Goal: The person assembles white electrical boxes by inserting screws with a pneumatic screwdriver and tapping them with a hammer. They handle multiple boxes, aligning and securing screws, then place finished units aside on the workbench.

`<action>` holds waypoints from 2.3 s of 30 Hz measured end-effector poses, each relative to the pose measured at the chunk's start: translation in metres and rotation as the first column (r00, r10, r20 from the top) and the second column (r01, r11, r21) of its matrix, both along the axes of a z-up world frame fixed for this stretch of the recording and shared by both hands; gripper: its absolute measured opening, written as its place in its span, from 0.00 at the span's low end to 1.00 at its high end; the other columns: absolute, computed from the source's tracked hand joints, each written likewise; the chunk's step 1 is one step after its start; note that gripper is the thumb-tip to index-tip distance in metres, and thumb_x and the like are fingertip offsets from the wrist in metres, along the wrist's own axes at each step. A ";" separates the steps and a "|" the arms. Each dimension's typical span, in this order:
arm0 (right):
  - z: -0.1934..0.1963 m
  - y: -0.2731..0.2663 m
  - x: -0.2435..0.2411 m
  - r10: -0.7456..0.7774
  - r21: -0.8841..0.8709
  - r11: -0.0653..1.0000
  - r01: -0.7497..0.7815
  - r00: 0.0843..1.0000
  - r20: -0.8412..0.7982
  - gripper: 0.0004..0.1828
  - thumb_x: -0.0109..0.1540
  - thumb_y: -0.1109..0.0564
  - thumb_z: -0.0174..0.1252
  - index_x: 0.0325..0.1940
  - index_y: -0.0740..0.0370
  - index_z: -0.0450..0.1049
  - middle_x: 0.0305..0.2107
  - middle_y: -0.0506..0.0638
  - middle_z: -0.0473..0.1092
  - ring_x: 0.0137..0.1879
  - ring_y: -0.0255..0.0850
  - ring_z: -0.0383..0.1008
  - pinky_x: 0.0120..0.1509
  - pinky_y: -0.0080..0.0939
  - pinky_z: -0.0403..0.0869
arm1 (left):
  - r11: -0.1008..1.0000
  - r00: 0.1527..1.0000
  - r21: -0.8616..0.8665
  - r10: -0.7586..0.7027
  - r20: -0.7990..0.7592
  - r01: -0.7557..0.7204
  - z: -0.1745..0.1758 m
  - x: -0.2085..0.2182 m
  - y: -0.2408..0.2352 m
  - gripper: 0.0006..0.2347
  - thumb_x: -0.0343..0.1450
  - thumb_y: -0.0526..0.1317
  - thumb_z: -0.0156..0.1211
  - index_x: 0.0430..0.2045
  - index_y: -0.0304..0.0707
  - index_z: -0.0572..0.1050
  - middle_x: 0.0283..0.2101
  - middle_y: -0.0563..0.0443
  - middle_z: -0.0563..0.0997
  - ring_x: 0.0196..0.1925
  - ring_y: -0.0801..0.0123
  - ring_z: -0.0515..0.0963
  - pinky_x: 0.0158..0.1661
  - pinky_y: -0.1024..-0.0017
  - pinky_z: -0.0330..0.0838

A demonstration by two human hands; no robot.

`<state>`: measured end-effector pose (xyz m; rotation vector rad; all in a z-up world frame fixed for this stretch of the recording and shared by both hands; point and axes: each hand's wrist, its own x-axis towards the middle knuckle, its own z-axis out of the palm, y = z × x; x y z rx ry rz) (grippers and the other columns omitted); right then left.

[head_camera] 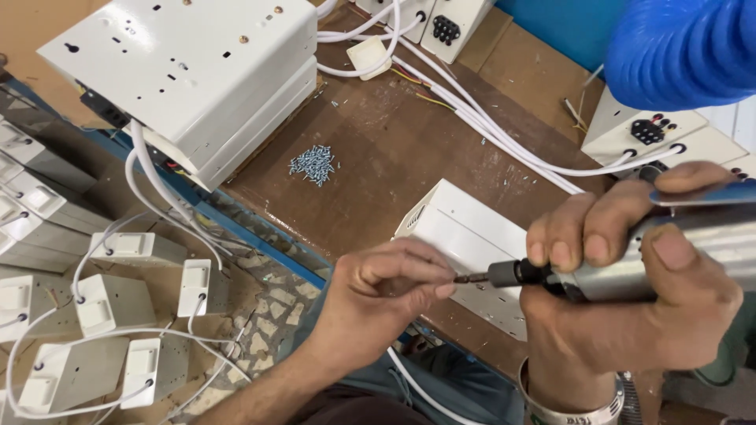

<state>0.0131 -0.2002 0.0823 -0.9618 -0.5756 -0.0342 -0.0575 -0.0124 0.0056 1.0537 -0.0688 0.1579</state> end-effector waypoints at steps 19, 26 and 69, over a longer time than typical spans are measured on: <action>-0.004 0.062 0.084 -0.112 -0.202 0.969 0.146 0.979 0.170 0.13 0.69 0.67 0.49 0.58 0.75 0.64 0.25 0.56 0.65 0.28 0.41 0.67 0.34 0.43 0.74 | 0.772 0.948 0.583 0.079 0.307 -0.253 0.004 0.074 0.022 0.24 0.68 0.28 0.58 0.62 0.30 0.65 0.43 0.50 0.86 0.48 0.64 0.87 0.44 0.71 0.79; -0.006 0.063 0.090 -0.021 -0.199 0.979 0.047 0.991 0.132 0.13 0.69 0.66 0.52 0.58 0.73 0.64 0.25 0.55 0.66 0.28 0.40 0.68 0.33 0.42 0.74 | 0.760 0.988 0.633 0.092 0.120 -0.148 0.019 0.077 0.018 0.26 0.63 0.31 0.65 0.58 0.32 0.69 0.38 0.52 0.86 0.28 0.61 0.81 0.31 0.68 0.75; -0.016 0.053 0.091 0.169 -0.146 0.977 -0.153 0.980 0.101 0.15 0.68 0.60 0.65 0.47 0.62 0.63 0.22 0.52 0.63 0.24 0.37 0.65 0.28 0.38 0.70 | 0.754 0.926 0.562 0.166 0.339 -0.341 -0.009 0.080 0.012 0.30 0.64 0.33 0.70 0.61 0.27 0.64 0.42 0.51 0.87 0.56 0.66 0.85 0.57 0.70 0.78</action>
